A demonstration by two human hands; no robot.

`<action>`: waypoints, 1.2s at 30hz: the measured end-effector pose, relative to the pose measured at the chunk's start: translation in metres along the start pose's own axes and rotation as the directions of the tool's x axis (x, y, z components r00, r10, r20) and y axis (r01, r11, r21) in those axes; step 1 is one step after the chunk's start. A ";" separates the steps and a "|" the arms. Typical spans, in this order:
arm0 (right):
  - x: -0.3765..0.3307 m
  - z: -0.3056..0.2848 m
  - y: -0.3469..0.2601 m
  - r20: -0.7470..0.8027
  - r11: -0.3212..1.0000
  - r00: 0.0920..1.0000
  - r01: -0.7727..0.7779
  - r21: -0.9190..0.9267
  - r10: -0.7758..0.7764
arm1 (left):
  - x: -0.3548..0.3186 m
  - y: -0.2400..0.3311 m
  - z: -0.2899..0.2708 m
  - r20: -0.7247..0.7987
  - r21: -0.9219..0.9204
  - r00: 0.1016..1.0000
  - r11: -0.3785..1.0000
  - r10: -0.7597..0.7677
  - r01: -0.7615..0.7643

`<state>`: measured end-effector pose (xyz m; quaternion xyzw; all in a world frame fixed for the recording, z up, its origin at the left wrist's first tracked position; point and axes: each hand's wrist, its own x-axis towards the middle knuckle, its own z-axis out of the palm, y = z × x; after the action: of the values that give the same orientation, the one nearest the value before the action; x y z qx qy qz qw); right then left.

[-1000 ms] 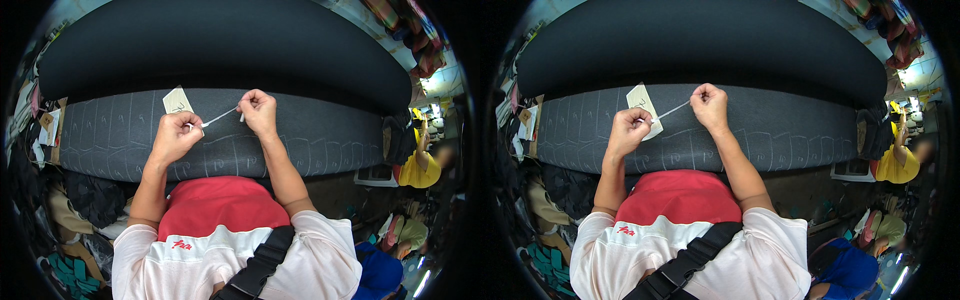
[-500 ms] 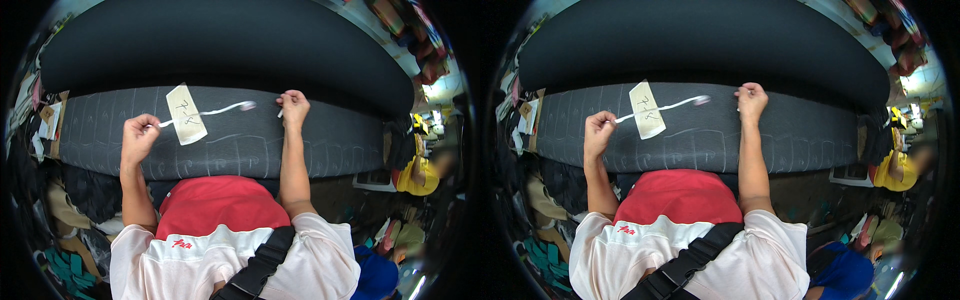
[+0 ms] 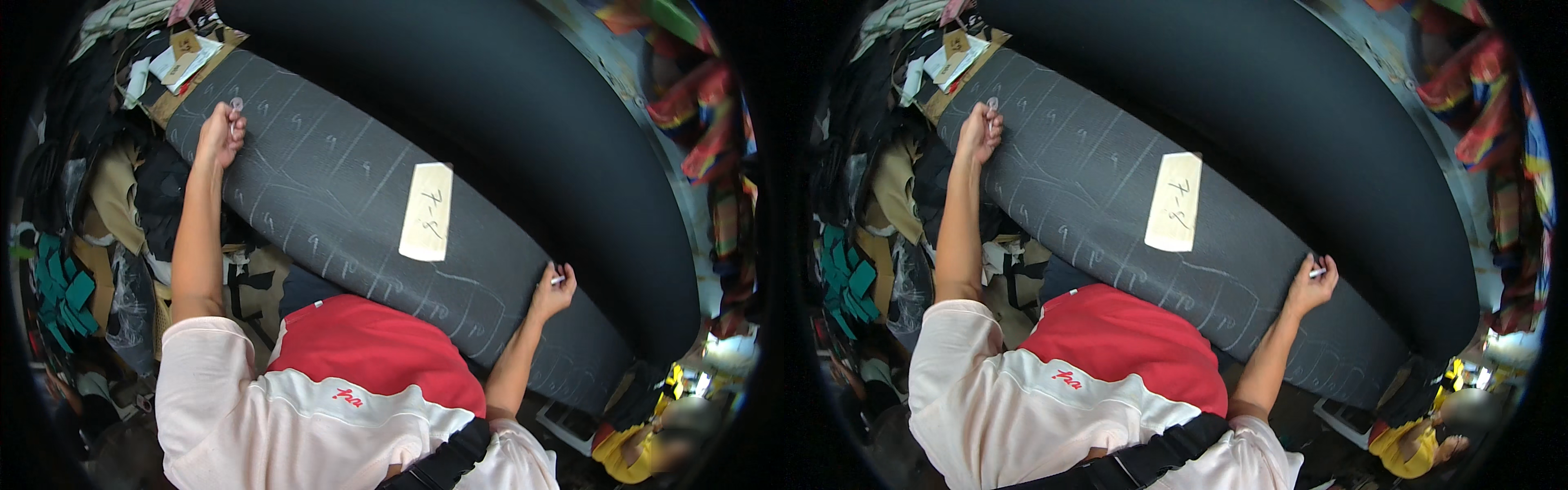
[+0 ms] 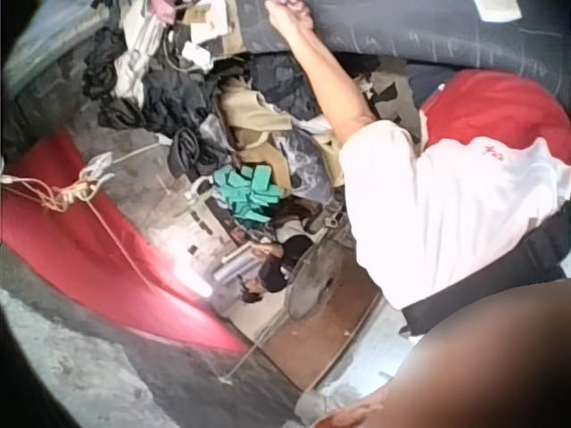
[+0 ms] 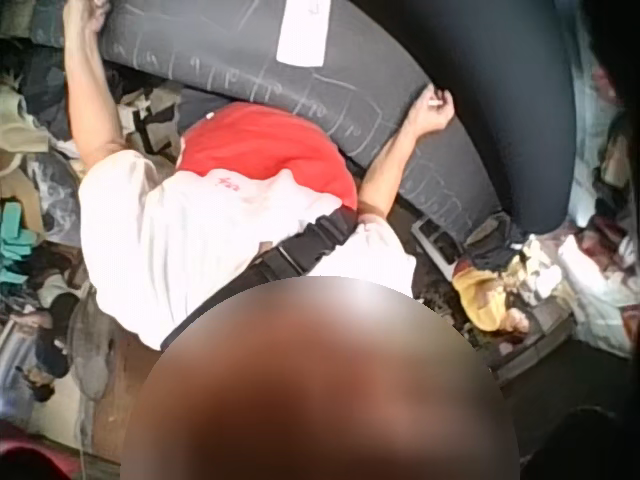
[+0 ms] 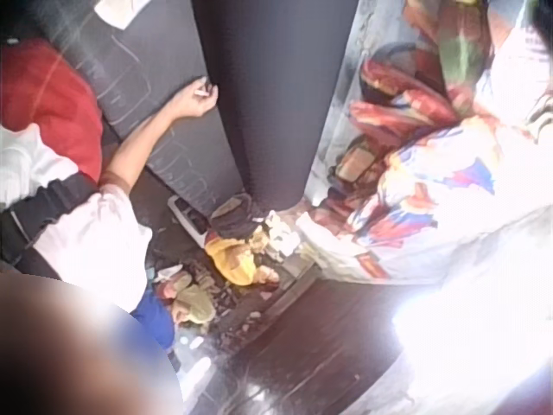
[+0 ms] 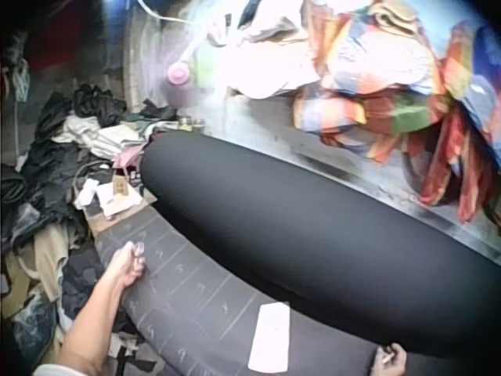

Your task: The person uses a small rectangular template and a white marker to trace and label multiple sections on a large black fabric roll. They repeatedly position the template, trace its outline, and write numbers on the fabric. A pair of scissors is briefly handled but not used for cutting.

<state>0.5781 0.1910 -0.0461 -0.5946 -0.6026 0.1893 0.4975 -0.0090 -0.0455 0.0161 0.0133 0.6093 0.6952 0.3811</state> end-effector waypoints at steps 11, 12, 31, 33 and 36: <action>-0.009 -0.008 -0.037 0.095 0.664 0.978 0.195 -0.722 -0.184 | 0.226 0.132 -0.102 -0.303 0.568 0.785 0.764 0.541 -0.307; -0.008 -0.010 -0.039 0.074 0.577 0.991 0.125 -0.807 -0.112 | 0.240 0.147 -0.107 -0.222 0.705 0.689 0.602 0.689 -0.375; 0.017 -0.012 -0.042 -0.174 0.980 0.983 -0.026 0.196 0.061 | 0.016 -0.028 0.162 0.604 0.466 -0.111 -0.463 0.789 -0.754; 0.034 -0.001 -0.043 -0.214 0.950 0.965 -0.084 0.299 0.152 | 0.006 -0.037 0.198 0.622 0.460 -0.089 -0.456 0.778 -0.762; 0.056 0.004 -0.047 -0.254 0.980 0.963 -0.033 0.197 0.083 | 0.020 -0.021 0.231 0.588 0.431 -0.175 -0.489 0.790 -0.759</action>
<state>0.5617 0.2330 0.0117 -0.5812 -0.4930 0.1808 0.6217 0.0993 0.1579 0.0484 0.6112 0.5808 0.4018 -0.3572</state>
